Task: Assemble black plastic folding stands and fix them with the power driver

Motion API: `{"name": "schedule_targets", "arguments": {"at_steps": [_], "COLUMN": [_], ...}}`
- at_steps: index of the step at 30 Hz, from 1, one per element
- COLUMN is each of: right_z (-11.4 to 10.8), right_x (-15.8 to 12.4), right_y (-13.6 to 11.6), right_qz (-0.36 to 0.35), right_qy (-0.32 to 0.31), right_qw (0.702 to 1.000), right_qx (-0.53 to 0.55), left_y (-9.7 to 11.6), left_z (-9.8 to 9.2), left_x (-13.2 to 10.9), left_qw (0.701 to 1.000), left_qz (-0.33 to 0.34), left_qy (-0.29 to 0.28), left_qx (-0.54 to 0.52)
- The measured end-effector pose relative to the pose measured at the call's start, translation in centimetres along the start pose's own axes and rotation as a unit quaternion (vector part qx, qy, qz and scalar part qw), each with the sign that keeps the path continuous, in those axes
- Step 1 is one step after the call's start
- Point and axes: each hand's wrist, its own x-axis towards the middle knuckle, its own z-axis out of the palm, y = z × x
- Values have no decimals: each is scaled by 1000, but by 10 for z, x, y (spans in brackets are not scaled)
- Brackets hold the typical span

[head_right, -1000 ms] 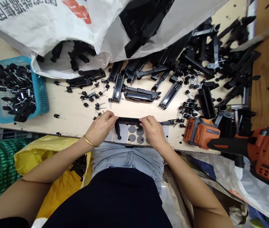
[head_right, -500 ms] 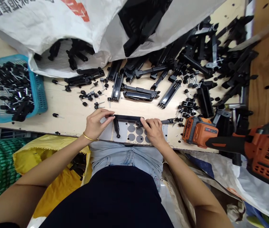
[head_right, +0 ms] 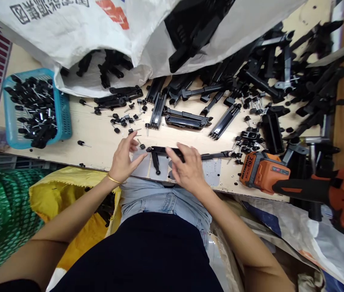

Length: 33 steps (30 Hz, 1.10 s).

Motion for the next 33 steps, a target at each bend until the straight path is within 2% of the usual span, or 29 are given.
{"name": "schedule_targets", "arguments": {"at_steps": [2, 4, 5, 8, 10, 13, 17, 22, 25, 27, 30, 32, 33], "right_z": [10, 21, 26, 36, 39, 40, 39, 42, 43, 40, 24, 7, -1], "right_x": [17, 29, 33, 37, 36, 34, 34, 36, 37, 34, 23, 11, 6], "right_y": [-9, -10, -7, 3, 8, 9, 4, 5, 6, 6, 8, 12, 14], "right_qz": [-54, -85, -91, -99, -101, -99, -71, -73, -78, -82, -47, 0, 24], "right_qy": [-56, -105, -119, -119, -115, -118, -133, -137, -136, -104, 8, 75, 92], "right_qw": [997, 991, 988, 986, 985, 985, 986, 985, 986, 991, 996, 994, 993], "right_qx": [6, -15, -29, -64, -75, -74, -73, -81, -58, -10, 76, 84, 74], "left_y": [7, 18, 24, 37, 39, 32, 21, 30, 34, 30, 19, 13, 12], "left_z": [8, 23, 31, 50, 53, 46, 40, 47, 32, 12, -14, -21, -20], "left_x": [-16, -25, -27, -22, -16, -10, -10, -6, 1, 5, 7, 6, 5], "left_qw": [993, 971, 960, 945, 935, 927, 937, 939, 941, 948, 987, 998, 999], "left_qz": [-91, -162, -188, -243, -266, -267, -223, -242, -218, -193, -91, 1, 24], "left_qy": [-67, -153, -179, -188, -190, -217, -244, -228, -259, -237, -98, -25, -12], "left_qx": [-42, -87, -101, -117, -135, -149, -115, -83, 16, 83, 88, 52, 40]}}
